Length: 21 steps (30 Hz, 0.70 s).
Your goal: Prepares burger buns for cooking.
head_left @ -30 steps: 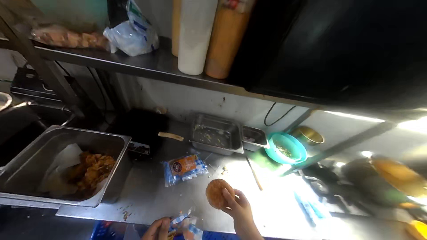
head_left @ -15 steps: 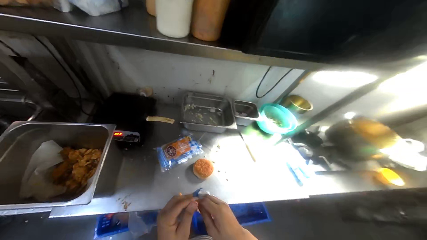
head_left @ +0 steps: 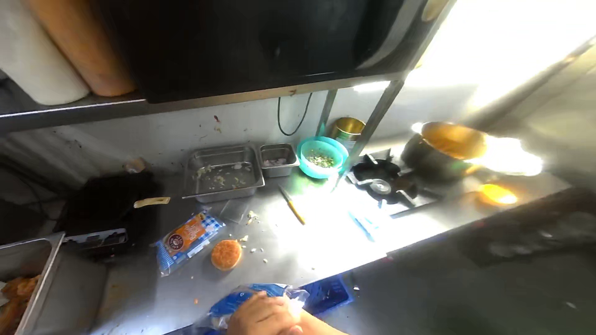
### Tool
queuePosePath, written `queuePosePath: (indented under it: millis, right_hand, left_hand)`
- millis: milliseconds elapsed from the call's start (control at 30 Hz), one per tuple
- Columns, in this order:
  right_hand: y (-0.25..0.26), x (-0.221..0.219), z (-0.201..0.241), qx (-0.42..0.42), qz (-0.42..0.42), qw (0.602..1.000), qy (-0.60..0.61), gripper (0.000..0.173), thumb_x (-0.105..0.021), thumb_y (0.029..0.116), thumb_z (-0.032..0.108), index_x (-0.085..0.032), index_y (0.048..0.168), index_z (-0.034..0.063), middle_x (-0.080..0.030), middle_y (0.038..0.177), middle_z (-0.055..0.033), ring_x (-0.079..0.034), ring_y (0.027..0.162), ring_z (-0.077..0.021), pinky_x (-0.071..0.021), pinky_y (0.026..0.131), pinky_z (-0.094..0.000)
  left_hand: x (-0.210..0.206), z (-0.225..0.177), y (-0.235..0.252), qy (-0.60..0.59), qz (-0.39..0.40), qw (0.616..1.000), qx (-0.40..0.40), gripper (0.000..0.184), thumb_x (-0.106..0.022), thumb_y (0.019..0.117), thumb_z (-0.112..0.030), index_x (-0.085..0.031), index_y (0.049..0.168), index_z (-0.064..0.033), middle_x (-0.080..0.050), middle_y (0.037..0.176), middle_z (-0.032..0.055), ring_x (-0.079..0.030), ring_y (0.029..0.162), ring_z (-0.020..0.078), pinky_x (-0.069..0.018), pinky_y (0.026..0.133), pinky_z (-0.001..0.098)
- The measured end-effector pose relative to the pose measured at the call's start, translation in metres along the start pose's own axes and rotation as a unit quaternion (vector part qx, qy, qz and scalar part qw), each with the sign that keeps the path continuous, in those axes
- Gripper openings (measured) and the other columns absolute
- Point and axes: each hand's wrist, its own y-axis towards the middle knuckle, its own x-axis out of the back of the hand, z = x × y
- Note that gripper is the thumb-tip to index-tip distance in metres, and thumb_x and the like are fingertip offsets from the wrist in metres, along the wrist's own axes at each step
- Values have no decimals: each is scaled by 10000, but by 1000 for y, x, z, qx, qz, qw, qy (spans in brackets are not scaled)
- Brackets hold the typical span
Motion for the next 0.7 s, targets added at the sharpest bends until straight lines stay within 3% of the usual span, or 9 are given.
queuePosePath:
  millis: [100,167,267,333,433,500,567,633,700]
  right_hand:
    - [-23,25,-18,-129,75,981,124,325,-565,1037,231,-712,1092,-54,-714,1076,-268,-683,1065,-429,-505,954,-594]
    - [-39,22,-50,-135,77,970,186,357,-615,996,294,-697,1157,-15,-709,1103,-255,-673,1100,-418,-497,956,-620]
    - [-61,25,-84,-62,-9,964,259,286,-644,955,230,-698,1141,19,-721,1076,-194,-689,1066,-319,-520,935,-548]
    - [-66,26,-100,-42,-40,957,283,320,-652,965,284,-687,1123,8,-723,990,-173,-701,980,-291,-530,904,-519]
    - [-71,28,-107,-34,-174,934,311,359,-665,989,342,-633,1156,25,-707,912,-98,-710,826,-204,-600,754,-439]
    - [-67,27,-111,-46,-305,872,381,368,-666,1005,242,-607,1312,48,-747,1068,-61,-742,930,-160,-652,817,-392]
    - [-58,23,-116,-125,-410,757,494,323,-629,1018,155,-593,1310,20,-741,1076,-120,-740,956,-235,-644,837,-424]
    - [-47,11,-132,-241,-437,636,589,353,-612,1027,178,-557,1336,18,-723,1071,-186,-738,951,-308,-643,814,-472]
    - [-32,-9,-153,-326,-405,599,609,395,-639,1018,224,-527,1348,39,-710,1092,-197,-737,951,-317,-643,801,-485]
  left_hand:
    - [11,1,11,42,32,986,158,803,-794,823,-567,-601,1412,-56,-628,1403,141,-604,1290,286,-494,1083,520]
    - [22,16,7,27,86,963,253,949,-768,843,-576,-434,1535,-19,-483,1544,180,-517,1384,317,-453,1121,532]
    - [-3,17,-6,-50,51,952,298,372,-604,1033,-284,-688,1232,19,-744,1116,113,-723,1008,145,-601,922,366]
    - [-29,10,-9,44,-18,960,277,336,-552,1059,-250,-750,1003,16,-748,843,102,-720,773,121,-607,753,338]
    - [-47,16,-23,154,-109,945,268,375,-520,1062,-252,-727,931,31,-704,745,115,-683,682,128,-584,683,330]
    - [-46,26,-35,145,-170,929,296,371,-515,1067,-230,-706,919,50,-670,717,76,-634,657,50,-555,669,247]
    - [-37,39,-44,105,-242,903,338,370,-507,1071,-190,-666,848,59,-601,665,9,-564,615,-26,-511,628,174]
    - [-20,55,-58,63,-293,871,390,386,-480,1079,-195,-622,807,39,-557,646,-31,-550,602,-31,-506,622,189]
    - [-2,76,-72,39,-306,857,413,397,-457,1082,-210,-617,827,48,-566,675,-20,-580,640,-6,-536,671,222]
